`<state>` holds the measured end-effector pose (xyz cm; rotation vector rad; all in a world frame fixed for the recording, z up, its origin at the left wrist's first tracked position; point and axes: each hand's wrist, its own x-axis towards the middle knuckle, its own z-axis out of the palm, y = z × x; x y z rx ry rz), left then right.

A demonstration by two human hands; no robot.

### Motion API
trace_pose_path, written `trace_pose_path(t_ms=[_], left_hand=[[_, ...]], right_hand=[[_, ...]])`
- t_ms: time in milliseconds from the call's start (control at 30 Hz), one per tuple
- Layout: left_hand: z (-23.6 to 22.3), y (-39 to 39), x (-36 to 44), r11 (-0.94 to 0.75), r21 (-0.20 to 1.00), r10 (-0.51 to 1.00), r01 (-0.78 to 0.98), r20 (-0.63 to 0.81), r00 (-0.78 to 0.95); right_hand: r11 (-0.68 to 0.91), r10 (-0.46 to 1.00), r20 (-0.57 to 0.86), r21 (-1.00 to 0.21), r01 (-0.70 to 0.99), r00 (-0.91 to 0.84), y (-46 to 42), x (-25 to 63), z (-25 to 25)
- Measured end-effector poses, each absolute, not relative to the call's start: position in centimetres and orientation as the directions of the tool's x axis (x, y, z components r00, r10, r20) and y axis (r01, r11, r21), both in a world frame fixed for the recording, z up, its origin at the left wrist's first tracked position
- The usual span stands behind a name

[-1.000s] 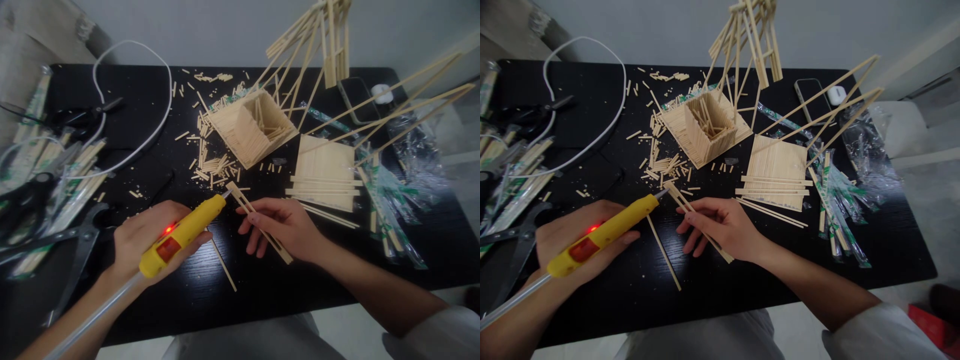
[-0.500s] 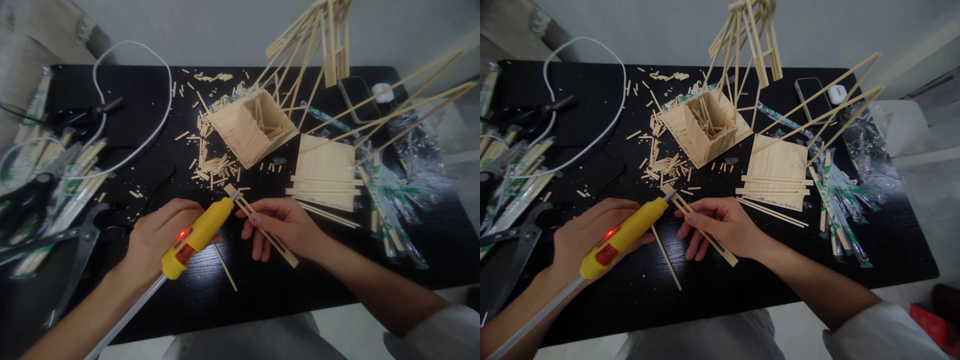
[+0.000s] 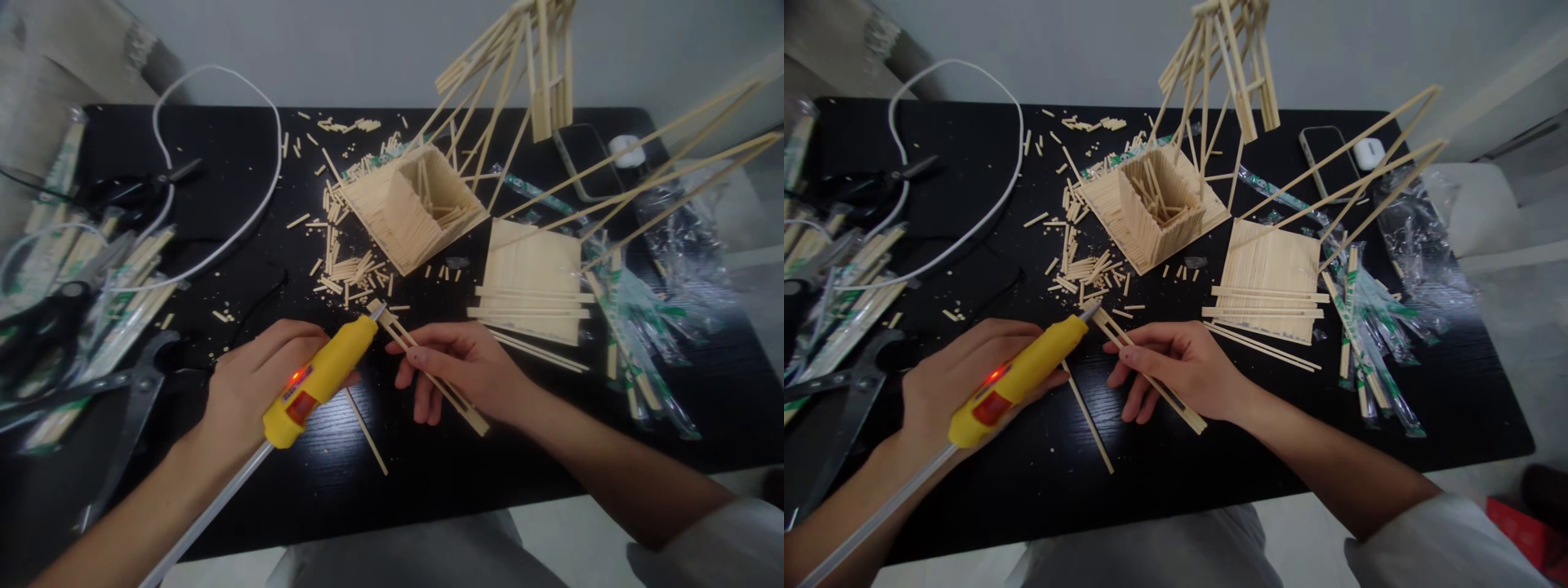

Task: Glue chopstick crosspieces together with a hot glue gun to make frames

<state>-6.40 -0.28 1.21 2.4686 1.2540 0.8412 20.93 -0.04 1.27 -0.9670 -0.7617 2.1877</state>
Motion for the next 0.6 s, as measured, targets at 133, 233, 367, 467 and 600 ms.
trace_pose_path(t_ms=[133,233,367,467,600], left_hand=[[1.25,-0.22,-6.36,-0.642,0.450,0.767,0.621,0.367,0.526],[1.37,0.05,-6.45,-0.634,0.442,0.772,0.634,0.397,0.495],[1.52,0.14,-6.29,-0.619,0.456,0.784,0.639,0.401,0.473],[1.48,0.00,-6.21,-0.650,0.459,0.759,0.606,0.377,0.530],[1.39,0.03,-6.59,-0.636,0.440,0.772,0.634,0.374,0.514]], right_hand=[[-0.639,0.726,-0.418,-0.704,-0.310,-0.546,0.00,20.95,1.30],[-0.636,0.730,-0.414,-0.703,-0.319,-0.544,0.05,20.98,1.33],[-0.637,0.730,-0.419,-0.703,-0.315,-0.540,0.04,20.99,1.31],[-0.631,0.731,-0.417,-0.714,-0.303,-0.540,0.01,20.98,1.28],[-0.631,0.733,-0.418,-0.714,-0.304,-0.537,0.04,21.00,1.30]])
